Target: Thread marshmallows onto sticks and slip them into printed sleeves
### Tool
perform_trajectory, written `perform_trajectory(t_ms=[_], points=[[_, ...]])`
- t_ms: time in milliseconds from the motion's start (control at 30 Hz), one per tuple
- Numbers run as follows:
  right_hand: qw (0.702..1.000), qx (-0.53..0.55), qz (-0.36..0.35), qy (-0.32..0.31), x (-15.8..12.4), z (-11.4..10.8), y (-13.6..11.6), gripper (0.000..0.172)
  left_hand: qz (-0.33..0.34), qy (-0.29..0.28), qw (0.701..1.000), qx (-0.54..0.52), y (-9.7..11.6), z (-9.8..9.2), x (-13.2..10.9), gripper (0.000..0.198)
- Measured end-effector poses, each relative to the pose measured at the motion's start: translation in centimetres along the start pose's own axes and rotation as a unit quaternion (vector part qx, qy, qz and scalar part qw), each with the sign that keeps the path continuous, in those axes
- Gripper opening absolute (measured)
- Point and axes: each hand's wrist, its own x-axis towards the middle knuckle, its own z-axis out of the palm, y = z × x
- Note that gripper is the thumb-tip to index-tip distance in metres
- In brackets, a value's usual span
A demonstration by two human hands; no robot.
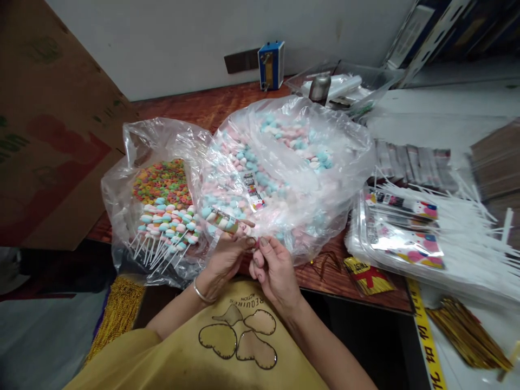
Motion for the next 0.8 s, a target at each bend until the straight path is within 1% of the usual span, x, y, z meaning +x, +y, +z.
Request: perform_trajectory(t_ms=[67,133,200,233,267,300,367,400,433,467,500,533,567,600,633,667,700,733,800], points=[[1.0,-0.001,0.015,-0.006,0.1,-0.1,0.3,0.034,0.022,0.014,1.0,0.01,0.0,0.0,0.1,0.037],[0.999,-0.03,0.03,-0.019,0.2,-0.3,0.5,0.034,0.039,0.024,0.999,0.017,0.0,-0.1,0.2,0.034],[0.995,-0.103,0.009,-0.017,0.3,-0.5,0.6,0.034,0.055,0.024,0.998,0.019,-0.1,-0.2,0.5,0.03],[0.987,-0.157,-0.028,-0.003,0.4,-0.7,0.6,0.032,0.066,0.023,0.997,0.018,-0.1,-0.3,0.6,0.029],[0.972,-0.22,-0.079,0.018,0.4,-0.8,0.5,0.031,0.078,0.024,0.997,0.016,-0.2,-0.4,0.7,0.027],[0.947,-0.287,-0.138,0.041,0.4,-0.9,0.5,0.03,0.089,0.026,0.996,0.016,-0.3,-0.5,0.9,0.026],[0.876,-0.407,-0.249,0.073,0.3,-1.1,0.4,0.027,0.098,0.029,0.994,0.022,-0.4,-0.6,1.1,0.025],[0.842,-0.447,-0.292,0.08,0.3,-1.2,0.4,0.022,0.097,0.028,0.994,0.031,-0.5,-0.6,1.1,0.025],[0.82,-0.47,-0.317,0.082,0.4,-1.3,0.3,0.018,0.096,0.025,0.994,0.042,-0.6,-0.7,1.1,0.025],[0.815,-0.475,-0.322,0.078,0.4,-1.3,0.3,0.017,0.101,0.022,0.993,0.053,-0.7,-0.8,1.0,0.024],[0.83,-0.459,-0.309,0.068,0.5,-1.3,0.3,0.019,0.112,0.021,0.992,0.062,-0.9,-0.9,1.0,0.023],[0.862,-0.422,-0.278,0.049,0.5,-1.3,0.3,0.022,0.122,0.021,0.99,0.07,-1.0,-1.0,1.0,0.022],[0.901,-0.366,-0.234,0.024,0.6,-1.3,0.3,0.026,0.126,0.015,0.989,0.075,-1.1,-1.1,0.9,0.023],[0.937,-0.296,-0.183,-0.005,0.7,-1.3,0.3,0.029,0.118,0.002,0.99,0.076,-1.2,-1.2,1.0,0.025],[0.966,-0.221,-0.133,-0.034,0.8,-1.3,0.3,0.031,0.097,-0.017,0.992,0.074,-1.2,-1.4,1.0,0.028],[0.983,-0.15,-0.087,-0.058,0.8,-1.3,0.3,0.032,0.065,-0.039,0.995,0.067,-1.2,-1.5,1.1,0.032],[0.992,-0.089,-0.046,-0.077,0.9,-1.3,0.2,0.032,0.029,-0.062,0.996,0.057,-1.1,-1.6,1.2,0.037],[0.995,-0.042,-0.008,-0.094,0.9,-1.3,0.2,0.032,-0.004,-0.082,0.996,0.045,-1.0,-1.8,1.3,0.041],[0.989,0.023,0.067,-0.13,0.9,-1.4,0.1,0.034,-0.043,-0.123,0.991,0.035,-0.5,-1.9,1.3,0.046]])
